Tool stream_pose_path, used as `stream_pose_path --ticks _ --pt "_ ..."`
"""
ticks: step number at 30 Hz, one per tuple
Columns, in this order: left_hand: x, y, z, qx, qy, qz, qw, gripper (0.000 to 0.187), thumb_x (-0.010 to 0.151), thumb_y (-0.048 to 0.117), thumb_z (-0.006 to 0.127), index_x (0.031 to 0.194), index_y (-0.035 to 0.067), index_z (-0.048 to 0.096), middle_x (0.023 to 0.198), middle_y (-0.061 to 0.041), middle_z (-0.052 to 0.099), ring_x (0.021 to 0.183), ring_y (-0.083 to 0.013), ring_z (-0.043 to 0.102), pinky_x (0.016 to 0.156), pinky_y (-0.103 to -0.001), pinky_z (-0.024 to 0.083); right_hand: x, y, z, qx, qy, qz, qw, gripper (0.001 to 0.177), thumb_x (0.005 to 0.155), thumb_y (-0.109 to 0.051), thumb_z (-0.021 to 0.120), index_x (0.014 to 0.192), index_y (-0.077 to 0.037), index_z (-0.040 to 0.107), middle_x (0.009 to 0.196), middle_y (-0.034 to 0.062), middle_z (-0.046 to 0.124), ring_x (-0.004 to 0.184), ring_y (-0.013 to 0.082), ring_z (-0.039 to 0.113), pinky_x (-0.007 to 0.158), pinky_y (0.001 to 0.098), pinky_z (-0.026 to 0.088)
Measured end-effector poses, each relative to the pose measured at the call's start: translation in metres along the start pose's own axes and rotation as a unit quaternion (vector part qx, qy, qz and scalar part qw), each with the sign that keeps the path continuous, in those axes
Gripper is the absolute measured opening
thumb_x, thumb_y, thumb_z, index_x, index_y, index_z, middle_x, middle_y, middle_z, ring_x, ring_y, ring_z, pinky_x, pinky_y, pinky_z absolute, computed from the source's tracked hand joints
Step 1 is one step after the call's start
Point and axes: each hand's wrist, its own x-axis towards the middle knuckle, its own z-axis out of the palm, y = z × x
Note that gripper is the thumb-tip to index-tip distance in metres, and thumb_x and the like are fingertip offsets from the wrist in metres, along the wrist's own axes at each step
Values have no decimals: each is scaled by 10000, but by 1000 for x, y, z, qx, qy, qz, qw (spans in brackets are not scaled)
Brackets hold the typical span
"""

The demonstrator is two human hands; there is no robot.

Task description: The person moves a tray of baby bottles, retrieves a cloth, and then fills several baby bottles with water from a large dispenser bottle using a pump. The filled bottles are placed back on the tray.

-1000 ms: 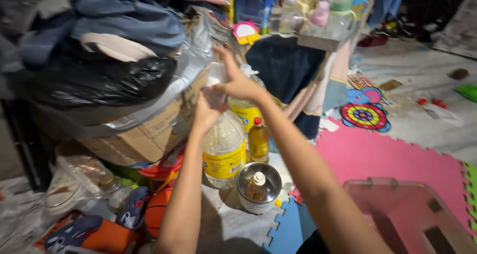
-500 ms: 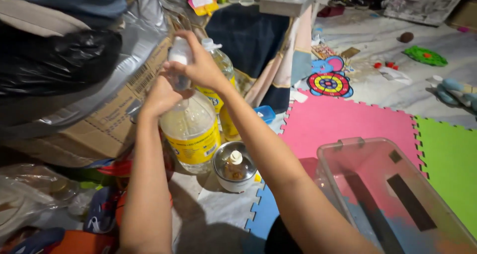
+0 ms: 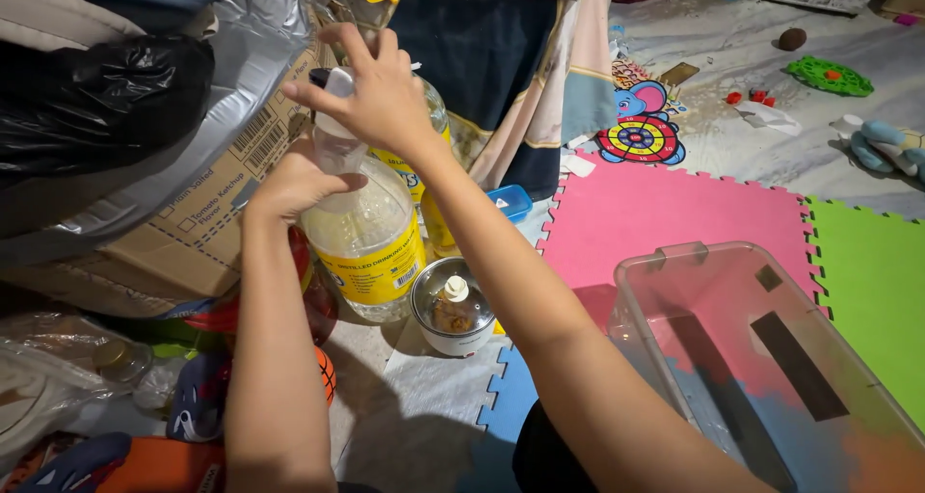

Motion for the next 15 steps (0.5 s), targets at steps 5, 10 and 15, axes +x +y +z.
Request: stream_pose_path --ticks 5,10,15 --pt "1 6 2 8 -54 7 999 689 671 65 858 1306 39 592 1209 -62 707 1127 -189 647 1005 -340 490 10 26 -3 -137 -44 122 982 756 758 -639 868 1193 -66 635 1188 115 696 1154 270 693 982 370 571" --pt "-8 1 -5 -21 -62 -20 998 691 670 71 850 1313 47 598 1225 -63 700 1129 -187 653 1013 -328 477 5 44 -19 85 -152 -11 985 646 782 -325 881 1291 -62 583 1274 115 646 1218 253 628 1032 365 550" --pt "5 -7 0 -58 3 -23 998 748 669 87 864 1349 34 557 1239 -58 679 1175 -189 646 1013 -336 498 8 21 -4 283 -119 8 952 670 794 -222 834 1366 -70 520 1357 155 578 1267 279 589 1060 413 566"
